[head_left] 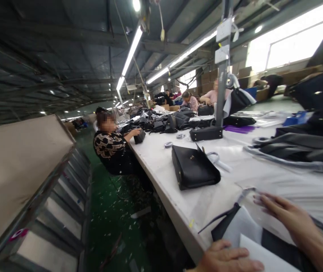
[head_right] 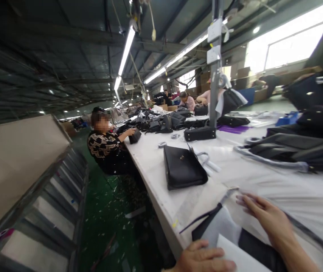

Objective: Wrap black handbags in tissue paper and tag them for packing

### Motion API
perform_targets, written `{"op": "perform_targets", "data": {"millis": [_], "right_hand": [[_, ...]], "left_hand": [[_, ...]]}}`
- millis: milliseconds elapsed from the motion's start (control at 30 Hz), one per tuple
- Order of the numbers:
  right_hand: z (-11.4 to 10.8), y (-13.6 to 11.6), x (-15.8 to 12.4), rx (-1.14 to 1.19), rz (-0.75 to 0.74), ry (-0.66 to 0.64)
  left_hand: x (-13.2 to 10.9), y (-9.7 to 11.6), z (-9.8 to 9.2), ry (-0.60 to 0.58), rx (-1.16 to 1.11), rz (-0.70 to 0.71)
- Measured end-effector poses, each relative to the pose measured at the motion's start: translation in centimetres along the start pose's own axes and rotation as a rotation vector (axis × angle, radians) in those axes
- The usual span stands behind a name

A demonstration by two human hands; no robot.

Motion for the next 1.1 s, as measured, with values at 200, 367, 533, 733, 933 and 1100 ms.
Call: {"op": "perform_targets", "data": {"millis": [200, 367, 533, 733, 933, 1100], "right_hand": [[1.3, -1.9, -1.6, 0.115, -0.098, -0.06], [1.9, -3.9, -2.1, 0.101, -0.115, -0.044], [3.2, -5.7, -3.3, 0.018, -0.157, -0.088], [3.1, -6.5, -4.4, -0.145, -0.204, -0.07], [1.3, -7.6, -7.8, -0.631, -0.464, 0.231], [4.8, -6.1, -11.0, -0.975, -0.485, -0.111]], "left_hand": [[2.1, -1.6, -4.2, -0.059, -0.245, -0.068], [2.8, -2.2, -4.5, -0.167, -0.411, -0.052], [2.4, -2.4, -4.0, -0.2, -0.454, -0.014], [2.1, -2.3, -3.8, -0.171, -0.445, 0.006], [2.0, -2.2, -4.0, -0.069, -0.436, -0.025], [2.0, -2.3, -4.0, -0.04, -0.425, -0.033]]}}
Point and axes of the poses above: each hand's wrist, its own x-axis towards the middle knuckle, its own z-axis out of the palm, y = z × x, the point moved 5 cm from there along x, towards the middle knuckle, and after that the axes turned 7 degrees about x, right-handed, at the moved point
